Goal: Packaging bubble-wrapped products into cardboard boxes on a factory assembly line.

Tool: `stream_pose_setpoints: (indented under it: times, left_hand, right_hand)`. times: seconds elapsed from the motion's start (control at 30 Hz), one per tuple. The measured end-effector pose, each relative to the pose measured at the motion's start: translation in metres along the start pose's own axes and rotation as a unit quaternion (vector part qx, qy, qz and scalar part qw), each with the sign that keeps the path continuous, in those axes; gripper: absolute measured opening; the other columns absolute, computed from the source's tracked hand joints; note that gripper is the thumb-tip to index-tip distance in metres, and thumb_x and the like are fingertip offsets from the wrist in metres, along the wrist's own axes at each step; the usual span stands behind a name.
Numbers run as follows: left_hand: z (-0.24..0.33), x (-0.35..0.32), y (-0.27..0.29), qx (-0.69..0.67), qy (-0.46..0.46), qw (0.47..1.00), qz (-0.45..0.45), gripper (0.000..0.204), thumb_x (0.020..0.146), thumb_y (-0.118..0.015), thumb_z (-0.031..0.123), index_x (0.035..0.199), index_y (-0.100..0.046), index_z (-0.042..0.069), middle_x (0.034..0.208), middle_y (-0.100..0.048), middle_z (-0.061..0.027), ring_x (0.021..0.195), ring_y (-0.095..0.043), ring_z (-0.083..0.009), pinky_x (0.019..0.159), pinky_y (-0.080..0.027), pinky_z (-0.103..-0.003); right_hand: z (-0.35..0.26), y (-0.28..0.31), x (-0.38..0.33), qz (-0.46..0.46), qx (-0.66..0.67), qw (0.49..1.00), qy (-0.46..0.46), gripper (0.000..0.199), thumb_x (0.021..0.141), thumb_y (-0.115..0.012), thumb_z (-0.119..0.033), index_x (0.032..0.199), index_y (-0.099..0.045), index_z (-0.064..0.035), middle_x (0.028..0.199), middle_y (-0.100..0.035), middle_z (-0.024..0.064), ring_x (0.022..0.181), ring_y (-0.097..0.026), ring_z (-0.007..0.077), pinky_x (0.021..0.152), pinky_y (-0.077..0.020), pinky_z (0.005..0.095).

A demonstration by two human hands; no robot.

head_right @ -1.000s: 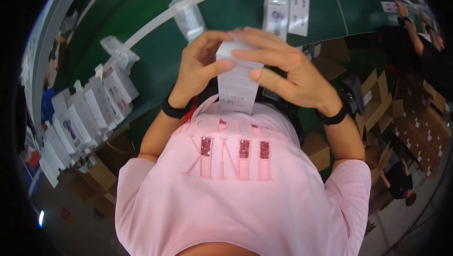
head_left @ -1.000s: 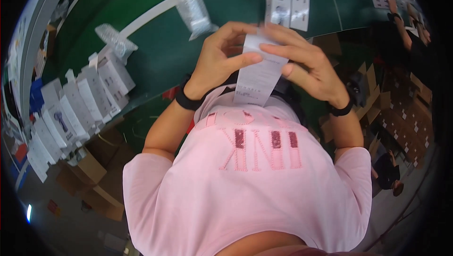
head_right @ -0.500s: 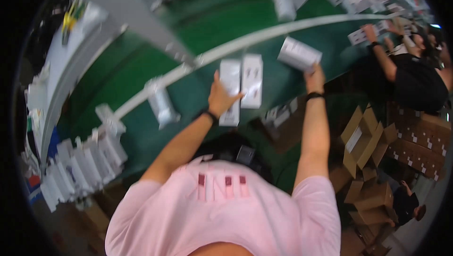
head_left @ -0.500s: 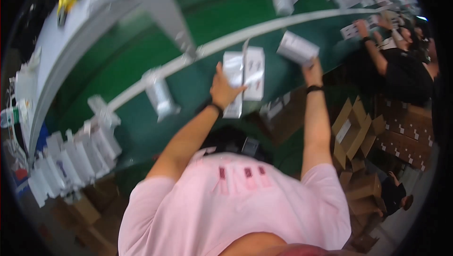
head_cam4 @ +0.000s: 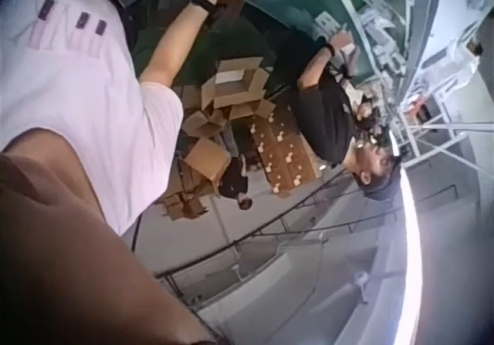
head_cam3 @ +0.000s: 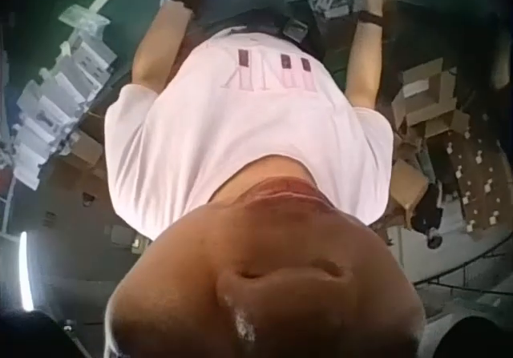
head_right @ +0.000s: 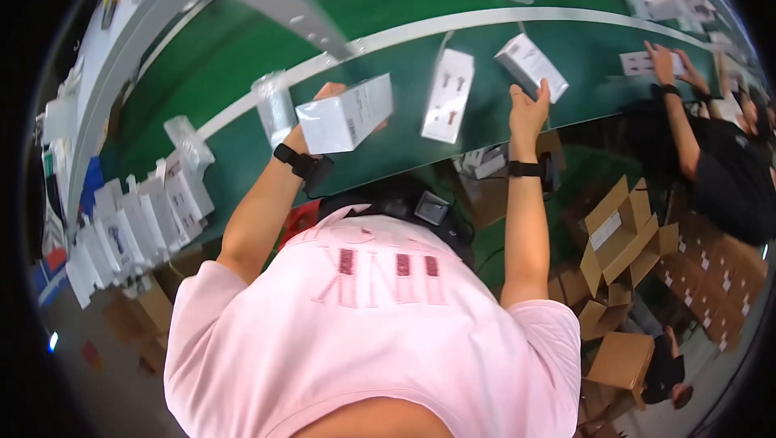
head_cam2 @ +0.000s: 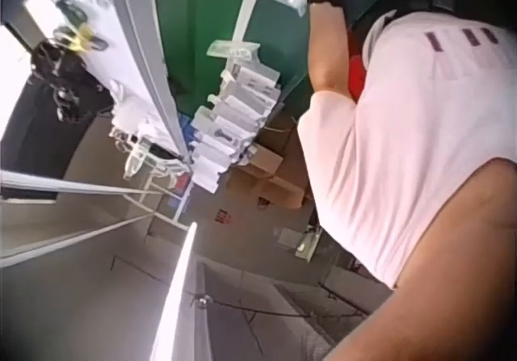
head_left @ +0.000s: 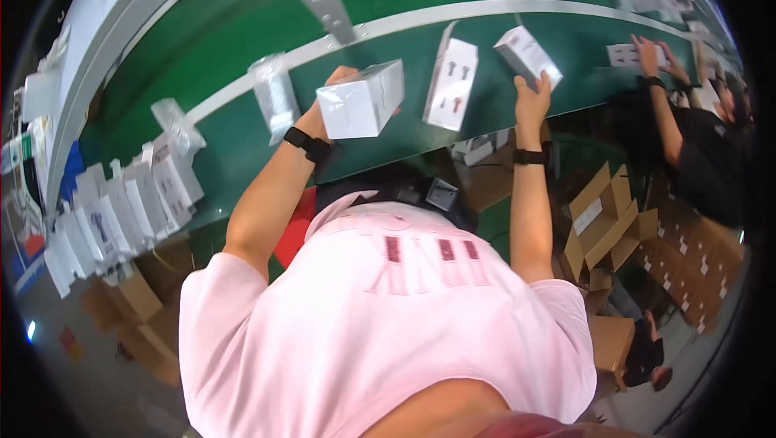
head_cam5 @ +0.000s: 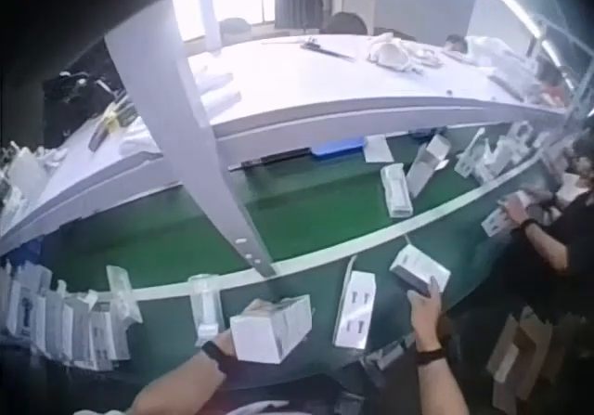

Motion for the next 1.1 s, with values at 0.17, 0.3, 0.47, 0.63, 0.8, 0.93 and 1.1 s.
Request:
stream_pose_setpoints:
  times: [0.17, 0.3, 0.47, 0.63, 0.8, 0.93, 1.1]
  left_hand:
    - [-0.007, -0.046, 0.011, -0.226, -0.026, 0.972, 0.066, 0.071, 0.085, -0.059, 0.037, 0.142, -0.032, 0.005, 0.141, -0.034, -0.0264, 0.129, -0.033, -0.0476, 0.096, -0.046, -0.056]
    - [-0.020, -0.108, 0.043, -0.002, -0.031, 0.993, 0.112, 0.071, 0.080, -0.053, 0.041, 0.139, -0.038, 0.004, 0.127, -0.053, -0.0236, 0.107, -0.057, -0.0434, 0.094, -0.046, -0.053]
    - [-0.029, -0.184, 0.089, -0.110, -0.118, 0.986, 0.044, 0.078, 0.075, -0.057, 0.051, 0.138, -0.042, 0.006, 0.123, -0.057, -0.0216, 0.107, -0.059, -0.0393, 0.092, -0.047, -0.054]
    - [-0.016, -0.241, 0.121, -0.050, -0.204, 0.972, 0.100, 0.072, 0.078, -0.064, 0.044, 0.134, -0.045, 0.004, 0.119, -0.059, -0.0158, 0.105, -0.061, -0.0291, 0.091, -0.049, -0.042]
    - [0.031, -0.262, 0.169, 0.301, -0.305, 0.841, 0.331, 0.066, 0.080, -0.071, 0.018, 0.137, -0.041, 0.001, 0.112, -0.060, -0.0093, 0.099, -0.059, -0.0147, 0.085, -0.047, -0.029]
    - [0.043, -0.240, 0.227, 0.333, -0.253, 0.805, 0.421, 0.080, 0.075, -0.078, 0.025, 0.137, -0.038, -0.005, 0.116, -0.058, -0.0162, 0.102, -0.058, -0.0206, 0.090, -0.045, -0.032]
    - [0.039, -0.210, 0.145, 0.529, -0.419, 0.561, 0.480, 0.102, 0.068, -0.082, 0.026, 0.141, -0.021, -0.010, 0.134, -0.037, -0.0303, 0.125, -0.037, -0.0437, 0.105, -0.032, -0.044]
  right_hand:
    - [-0.052, -0.058, -0.030, -0.127, -0.011, 0.991, 0.048, 0.055, 0.088, -0.065, -0.009, 0.136, -0.042, 0.0006, 0.132, -0.050, 0.0196, 0.098, -0.060, 0.0150, 0.082, -0.0487, 0.0251]
    - [-0.071, -0.110, -0.066, -0.268, 0.014, 0.962, 0.058, 0.044, 0.089, -0.063, -0.009, 0.130, -0.050, -0.0013, 0.121, -0.059, 0.0132, 0.091, -0.060, 0.0114, 0.078, -0.0486, 0.0237]
    - [-0.065, -0.182, -0.109, -0.419, -0.225, 0.868, 0.146, 0.045, 0.083, -0.067, -0.018, 0.124, -0.056, -0.0044, 0.107, -0.064, 0.0152, 0.093, -0.063, 0.0227, 0.076, -0.0509, 0.0343]
    - [-0.007, -0.248, -0.136, -0.439, -0.418, 0.770, 0.196, 0.052, 0.075, -0.070, -0.030, 0.115, -0.050, -0.0037, 0.098, -0.061, 0.0225, 0.094, -0.061, 0.0392, 0.079, -0.0502, 0.0454]
    - [-0.055, -0.301, -0.169, -0.414, -0.493, 0.748, 0.159, 0.050, 0.078, -0.069, -0.035, 0.111, -0.051, -0.0027, 0.105, -0.060, 0.0232, 0.093, -0.061, 0.0399, 0.079, -0.0500, 0.0452]
    - [-0.109, -0.377, -0.188, -0.316, -0.230, 0.864, 0.319, 0.056, 0.080, -0.068, -0.036, 0.122, -0.053, -0.0019, 0.109, -0.062, 0.0195, 0.093, -0.062, 0.0327, 0.079, -0.0493, 0.0394]
    - [-0.099, -0.452, -0.170, -0.449, -0.244, 0.770, 0.382, 0.052, 0.078, -0.068, -0.028, 0.120, -0.057, -0.0007, 0.098, -0.066, 0.0173, 0.087, -0.064, 0.0305, 0.077, -0.0499, 0.0375]
Point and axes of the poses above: each hand's wrist, its own x-axis towards the middle knuckle, its own y-axis out of the back of the hand, z = x × y, the point moved 4 cm from there along x, towards the middle knuckle
